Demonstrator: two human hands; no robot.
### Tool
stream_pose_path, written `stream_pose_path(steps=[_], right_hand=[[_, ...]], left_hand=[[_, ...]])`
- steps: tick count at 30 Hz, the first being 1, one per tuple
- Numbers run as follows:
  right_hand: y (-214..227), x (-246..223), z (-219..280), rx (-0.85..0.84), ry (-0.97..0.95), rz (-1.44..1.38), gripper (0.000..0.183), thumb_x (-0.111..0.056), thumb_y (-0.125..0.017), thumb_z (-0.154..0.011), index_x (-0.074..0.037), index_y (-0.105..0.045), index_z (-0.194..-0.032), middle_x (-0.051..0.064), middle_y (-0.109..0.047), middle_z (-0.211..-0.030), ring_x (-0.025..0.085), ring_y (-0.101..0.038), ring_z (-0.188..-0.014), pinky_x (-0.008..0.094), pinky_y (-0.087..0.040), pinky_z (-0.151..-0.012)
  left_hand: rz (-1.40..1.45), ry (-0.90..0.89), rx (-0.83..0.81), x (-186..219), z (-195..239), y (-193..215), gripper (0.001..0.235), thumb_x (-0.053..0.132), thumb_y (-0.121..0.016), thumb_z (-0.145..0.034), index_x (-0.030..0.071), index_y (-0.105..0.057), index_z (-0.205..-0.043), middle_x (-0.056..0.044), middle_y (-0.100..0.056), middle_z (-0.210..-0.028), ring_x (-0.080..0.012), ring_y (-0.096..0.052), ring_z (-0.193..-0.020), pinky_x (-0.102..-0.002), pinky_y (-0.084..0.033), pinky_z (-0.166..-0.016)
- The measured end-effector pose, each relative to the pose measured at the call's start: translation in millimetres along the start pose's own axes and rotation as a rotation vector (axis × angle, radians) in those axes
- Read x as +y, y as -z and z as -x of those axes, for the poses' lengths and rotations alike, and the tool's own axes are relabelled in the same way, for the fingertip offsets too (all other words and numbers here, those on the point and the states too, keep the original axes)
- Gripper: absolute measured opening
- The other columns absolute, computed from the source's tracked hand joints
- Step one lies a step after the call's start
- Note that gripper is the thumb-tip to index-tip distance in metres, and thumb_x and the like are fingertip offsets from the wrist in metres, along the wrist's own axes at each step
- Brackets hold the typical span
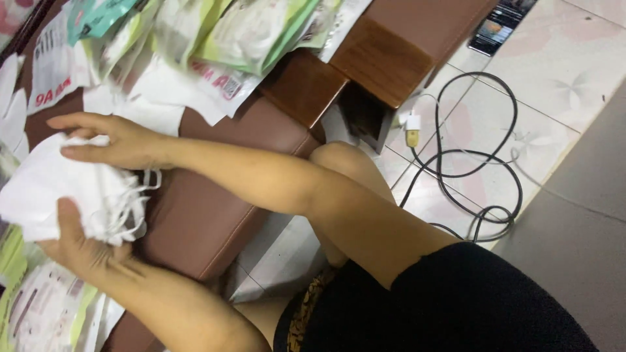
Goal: Picking up, unfolding, and stacking white face masks from a pile on a bench.
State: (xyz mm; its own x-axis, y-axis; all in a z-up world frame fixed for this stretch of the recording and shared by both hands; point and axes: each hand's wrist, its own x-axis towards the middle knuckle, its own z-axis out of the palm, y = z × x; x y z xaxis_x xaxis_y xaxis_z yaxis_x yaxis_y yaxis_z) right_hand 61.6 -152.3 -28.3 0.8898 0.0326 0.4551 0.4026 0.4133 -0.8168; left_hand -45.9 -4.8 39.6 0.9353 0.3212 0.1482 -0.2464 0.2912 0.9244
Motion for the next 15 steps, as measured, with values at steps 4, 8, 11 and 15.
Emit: stream_pose_path(steps=[4, 8, 11, 15], right_hand=[[6.7, -23.4, 11.1, 0.213, 0.005, 0.286, 0.037, -0.019, -0.045, -0.111, -0.032, -0.056, -0.145, 0.008, -0.078, -0.138, 0.016, -0.07, -0.138, 0.028, -0.058, -0.105], [3.9, -38.0, 34.0, -0.069, 0.259, 0.933, 0.119, 0.009, -0.057, -0.087, -0.05, 0.01, -0.167, 0.004, -0.018, -0.18, 0.021, -0.059, -0.145, 0.02, -0.066, -0.093], [1.8, -21.1, 42.6, -0.071, 0.428, 1.083, 0.111, 0.018, -0.049, -0.09, -0.045, -0.001, -0.167, -0.003, -0.006, -0.183, 0.023, -0.043, -0.16, 0.033, -0.054, -0.116], [10.5, -28.6, 44.9, -0.118, 0.458, 0.91, 0.072, 0.004, -0.078, -0.057, -0.029, -0.072, -0.121, -0.008, -0.058, -0.145, 0.024, -0.038, -0.149, 0.055, -0.047, -0.118]], left_hand=[[0.083, 0.057, -0.005, -5.5, -12.0, 13.7, 0.073, -0.001, -0.093, -0.076, 0.006, -0.063, -0.142, -0.024, -0.076, -0.141, -0.0387, -0.082, -0.124, -0.057, -0.075, -0.108], [0.053, 0.118, -0.008, -10.3, -16.8, 24.3, 0.081, 0.008, -0.094, -0.073, 0.014, -0.057, -0.145, -0.021, -0.066, -0.14, -0.034, -0.076, -0.121, -0.048, -0.07, -0.106], [-0.089, 0.114, -0.051, 8.4, 19.2, -4.9, 0.086, 0.02, -0.091, -0.076, 0.015, -0.053, -0.152, -0.014, -0.067, -0.137, -0.0228, -0.077, -0.117, -0.035, -0.069, -0.104], [-0.136, 0.005, -0.206, 30.4, 56.3, -34.0, 0.083, 0.044, -0.09, -0.088, 0.01, -0.05, -0.151, -0.016, -0.062, -0.149, -0.0223, -0.072, -0.136, -0.037, -0.064, -0.12]])
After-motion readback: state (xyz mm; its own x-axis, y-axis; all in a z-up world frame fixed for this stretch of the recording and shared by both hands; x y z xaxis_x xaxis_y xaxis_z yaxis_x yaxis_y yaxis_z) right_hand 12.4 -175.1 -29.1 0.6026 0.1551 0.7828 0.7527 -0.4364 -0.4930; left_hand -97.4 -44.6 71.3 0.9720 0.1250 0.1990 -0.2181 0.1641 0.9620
